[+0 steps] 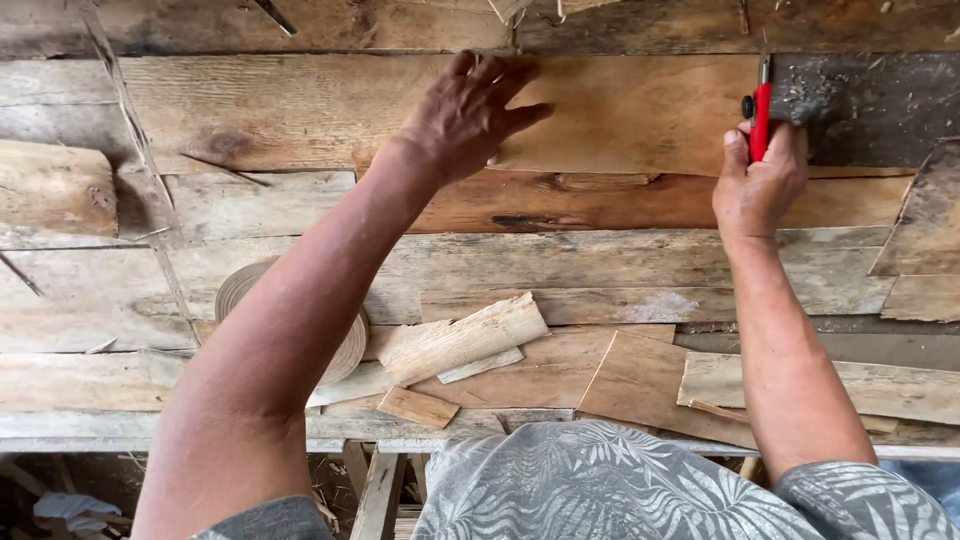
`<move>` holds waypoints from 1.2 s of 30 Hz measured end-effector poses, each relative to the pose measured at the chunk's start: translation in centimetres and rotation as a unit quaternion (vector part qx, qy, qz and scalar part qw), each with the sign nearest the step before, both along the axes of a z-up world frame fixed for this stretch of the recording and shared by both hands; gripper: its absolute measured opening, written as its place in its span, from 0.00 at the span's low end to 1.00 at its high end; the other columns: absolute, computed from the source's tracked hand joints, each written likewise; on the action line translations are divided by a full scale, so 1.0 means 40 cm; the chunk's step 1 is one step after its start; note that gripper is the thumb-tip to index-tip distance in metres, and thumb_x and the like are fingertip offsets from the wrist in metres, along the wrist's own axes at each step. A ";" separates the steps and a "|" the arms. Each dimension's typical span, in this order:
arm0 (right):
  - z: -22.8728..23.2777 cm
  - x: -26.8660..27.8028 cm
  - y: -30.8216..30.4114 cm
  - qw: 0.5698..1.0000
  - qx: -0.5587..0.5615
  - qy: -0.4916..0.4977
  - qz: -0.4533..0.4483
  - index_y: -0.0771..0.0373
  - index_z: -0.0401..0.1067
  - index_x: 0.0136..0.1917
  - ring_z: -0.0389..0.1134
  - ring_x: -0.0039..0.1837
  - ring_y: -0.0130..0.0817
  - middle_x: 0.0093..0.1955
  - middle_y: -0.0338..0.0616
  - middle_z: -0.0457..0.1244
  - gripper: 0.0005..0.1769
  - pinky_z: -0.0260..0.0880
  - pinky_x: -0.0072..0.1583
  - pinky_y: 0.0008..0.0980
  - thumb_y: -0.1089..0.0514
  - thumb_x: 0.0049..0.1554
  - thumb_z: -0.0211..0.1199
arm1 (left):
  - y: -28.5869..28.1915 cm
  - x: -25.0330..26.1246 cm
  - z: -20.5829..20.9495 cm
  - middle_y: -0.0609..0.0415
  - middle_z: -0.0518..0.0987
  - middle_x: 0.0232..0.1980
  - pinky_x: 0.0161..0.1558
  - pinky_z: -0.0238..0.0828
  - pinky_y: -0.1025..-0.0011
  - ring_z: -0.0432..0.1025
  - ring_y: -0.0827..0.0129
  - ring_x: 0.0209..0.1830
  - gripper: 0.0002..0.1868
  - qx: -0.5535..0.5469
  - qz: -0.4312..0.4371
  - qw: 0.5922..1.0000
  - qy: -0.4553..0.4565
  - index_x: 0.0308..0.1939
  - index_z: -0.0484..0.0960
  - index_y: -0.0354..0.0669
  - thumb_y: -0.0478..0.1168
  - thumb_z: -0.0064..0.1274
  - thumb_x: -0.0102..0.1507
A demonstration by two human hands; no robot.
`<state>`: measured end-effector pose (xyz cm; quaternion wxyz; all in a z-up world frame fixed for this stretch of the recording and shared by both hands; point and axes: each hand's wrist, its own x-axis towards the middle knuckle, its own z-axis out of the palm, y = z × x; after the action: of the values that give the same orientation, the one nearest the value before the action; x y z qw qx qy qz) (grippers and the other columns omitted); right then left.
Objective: Cutting and trimming thin wood panels into strips using a utility knife on a wooden work surface
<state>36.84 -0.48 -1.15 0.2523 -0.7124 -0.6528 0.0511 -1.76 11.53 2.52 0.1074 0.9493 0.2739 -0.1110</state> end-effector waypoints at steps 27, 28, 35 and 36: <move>-0.006 0.069 -0.001 0.985 0.035 0.132 0.109 0.65 0.75 0.50 0.70 0.46 0.43 0.46 0.44 0.70 0.12 0.68 0.49 0.42 0.54 0.68 0.68 | -0.052 0.184 -0.063 0.44 0.66 0.53 0.40 0.75 0.58 0.68 0.54 0.46 0.29 0.007 0.199 0.980 0.007 0.56 0.74 0.45 0.23 0.57 0.52; -0.002 0.066 -0.001 0.984 0.036 0.133 0.112 0.65 0.75 0.50 0.70 0.46 0.43 0.46 0.44 0.70 0.12 0.68 0.49 0.42 0.54 0.68 0.68 | -0.053 0.189 -0.049 0.44 0.66 0.53 0.40 0.75 0.58 0.68 0.54 0.46 0.29 0.008 0.202 0.979 0.008 0.56 0.74 0.45 0.23 0.57 0.52; -0.005 0.067 -0.007 0.981 0.053 0.162 0.094 0.63 0.73 0.47 0.66 0.42 0.36 0.41 0.42 0.66 0.14 0.69 0.47 0.38 0.51 0.68 0.67 | -0.093 0.189 0.015 0.30 0.60 0.69 0.57 0.76 0.54 0.68 0.44 0.62 0.38 -0.102 0.260 0.960 -0.028 0.70 0.67 0.36 0.18 0.50 0.54; -0.007 0.071 0.000 0.982 0.055 0.159 0.084 0.63 0.73 0.47 0.67 0.42 0.35 0.41 0.42 0.67 0.12 0.71 0.47 0.37 0.54 0.67 0.68 | -0.093 0.186 0.006 0.36 0.62 0.66 0.55 0.77 0.51 0.65 0.40 0.62 0.41 -0.104 0.282 0.950 -0.084 0.68 0.68 0.33 0.17 0.51 0.50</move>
<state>39.67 -0.47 -1.41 0.3861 -0.6229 -0.6639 0.1488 5.67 7.82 2.78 0.2548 0.8230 0.5071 -0.0244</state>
